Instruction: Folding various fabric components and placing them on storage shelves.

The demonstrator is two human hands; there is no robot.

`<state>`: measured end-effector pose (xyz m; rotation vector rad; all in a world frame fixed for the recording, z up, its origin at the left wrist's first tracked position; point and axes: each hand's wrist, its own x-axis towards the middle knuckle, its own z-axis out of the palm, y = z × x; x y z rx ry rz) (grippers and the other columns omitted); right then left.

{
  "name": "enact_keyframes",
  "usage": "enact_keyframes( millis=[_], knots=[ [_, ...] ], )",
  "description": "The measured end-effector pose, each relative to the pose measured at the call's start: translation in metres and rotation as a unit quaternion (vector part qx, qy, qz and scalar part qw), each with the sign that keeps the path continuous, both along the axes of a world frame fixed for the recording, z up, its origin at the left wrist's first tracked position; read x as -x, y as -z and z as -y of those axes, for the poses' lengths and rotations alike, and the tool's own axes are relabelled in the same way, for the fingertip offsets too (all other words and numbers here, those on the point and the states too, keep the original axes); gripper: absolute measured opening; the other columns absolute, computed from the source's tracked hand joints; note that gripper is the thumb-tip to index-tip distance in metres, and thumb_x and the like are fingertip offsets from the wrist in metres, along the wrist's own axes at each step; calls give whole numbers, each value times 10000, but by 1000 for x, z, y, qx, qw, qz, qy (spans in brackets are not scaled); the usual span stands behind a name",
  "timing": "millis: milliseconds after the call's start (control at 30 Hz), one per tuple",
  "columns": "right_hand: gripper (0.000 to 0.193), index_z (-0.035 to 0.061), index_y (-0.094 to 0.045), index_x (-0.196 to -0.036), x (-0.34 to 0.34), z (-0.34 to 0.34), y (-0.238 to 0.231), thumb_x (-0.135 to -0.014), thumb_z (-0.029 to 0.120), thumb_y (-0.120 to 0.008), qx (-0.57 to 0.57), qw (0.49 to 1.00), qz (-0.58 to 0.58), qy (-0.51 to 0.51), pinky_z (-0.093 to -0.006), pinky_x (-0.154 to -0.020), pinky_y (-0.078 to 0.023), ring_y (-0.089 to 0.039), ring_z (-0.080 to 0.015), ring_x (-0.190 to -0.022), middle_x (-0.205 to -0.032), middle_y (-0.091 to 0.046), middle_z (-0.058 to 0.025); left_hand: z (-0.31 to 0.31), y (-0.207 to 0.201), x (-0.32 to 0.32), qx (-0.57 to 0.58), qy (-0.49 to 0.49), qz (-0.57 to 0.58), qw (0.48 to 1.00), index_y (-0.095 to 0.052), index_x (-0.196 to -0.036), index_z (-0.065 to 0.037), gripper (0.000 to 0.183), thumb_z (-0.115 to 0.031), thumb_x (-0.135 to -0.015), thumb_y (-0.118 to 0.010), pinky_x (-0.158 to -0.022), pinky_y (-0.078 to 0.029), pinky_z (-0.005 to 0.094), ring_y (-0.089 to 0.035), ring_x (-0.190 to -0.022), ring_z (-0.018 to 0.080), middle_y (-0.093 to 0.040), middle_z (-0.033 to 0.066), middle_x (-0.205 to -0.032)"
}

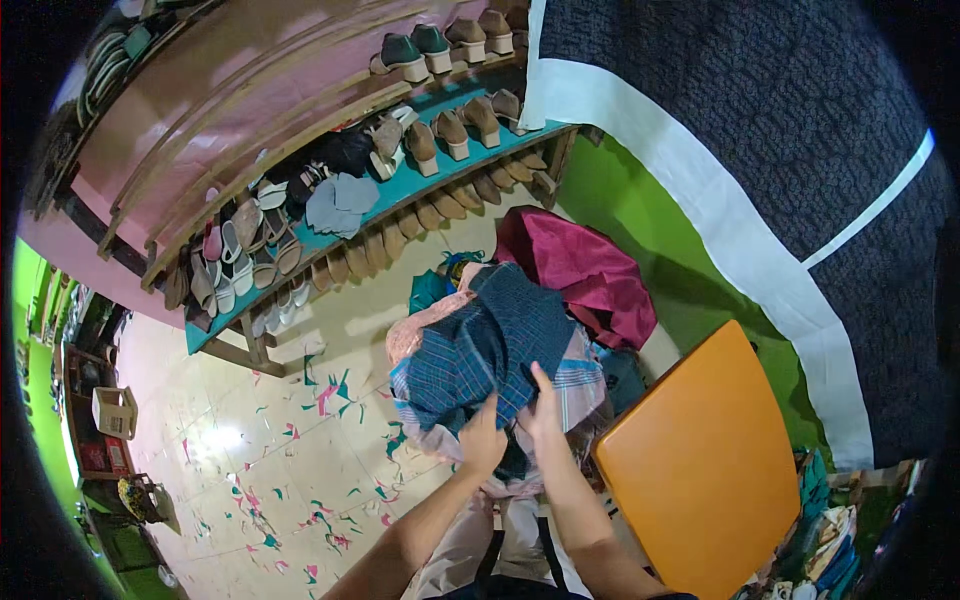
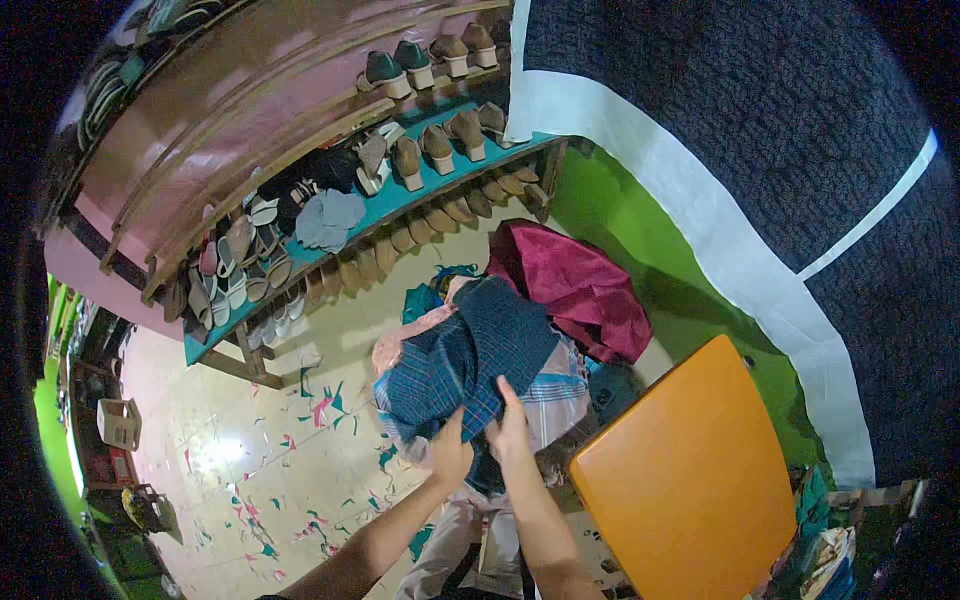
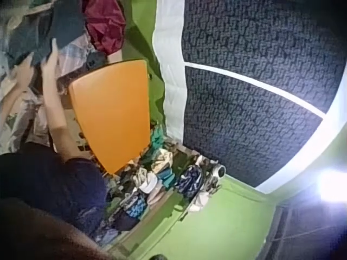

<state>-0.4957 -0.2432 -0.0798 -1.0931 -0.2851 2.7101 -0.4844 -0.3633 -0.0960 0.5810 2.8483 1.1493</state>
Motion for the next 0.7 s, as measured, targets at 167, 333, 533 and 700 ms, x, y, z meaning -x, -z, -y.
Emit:
enact_keyframes(
  millis=[167,333,533,700],
  knots=[
    [294,4,-576,-988,-9,-34,40,-798,228,-590,-35,999,-15,-25,-389,-735,-495,-601,-267,-800,-944,-617,-131,24,-31,-48,41,247,-23,968,-516,-1111,-6,495,-129,-632,-551,-568,-496,336,-612,-616,237,-620,148,-832],
    [269,-4,-602,-937,-19,-29,3,-782,216,-584,-58,998,-12,-36,-360,-708,-512,-619,-245,-758,-883,-634,-118,44,-47,-55,71,300,33,951,-460,-1199,-45,522,-307,-757,-545,-699,-493,356,-601,-846,282,-587,123,-1021],
    [285,-4,-602,-956,-37,-44,-89,-770,211,-595,-178,983,36,23,-364,-658,-535,-633,-238,-713,-885,-637,-130,64,-41,-10,-25,221,2,975,-402,-1233,-33,497,-323,-841,-497,-862,-422,397,-485,-1057,350,-433,170,-1228],
    [341,-17,-585,-998,-79,-69,-182,-814,268,-550,-169,982,-73,33,-371,-679,-538,-637,-258,-765,-930,-630,-154,52,-68,17,-66,182,4,981,-326,-1253,49,556,-272,-841,-517,-961,-323,410,-375,-1149,388,-332,237,-1275]
  ],
)
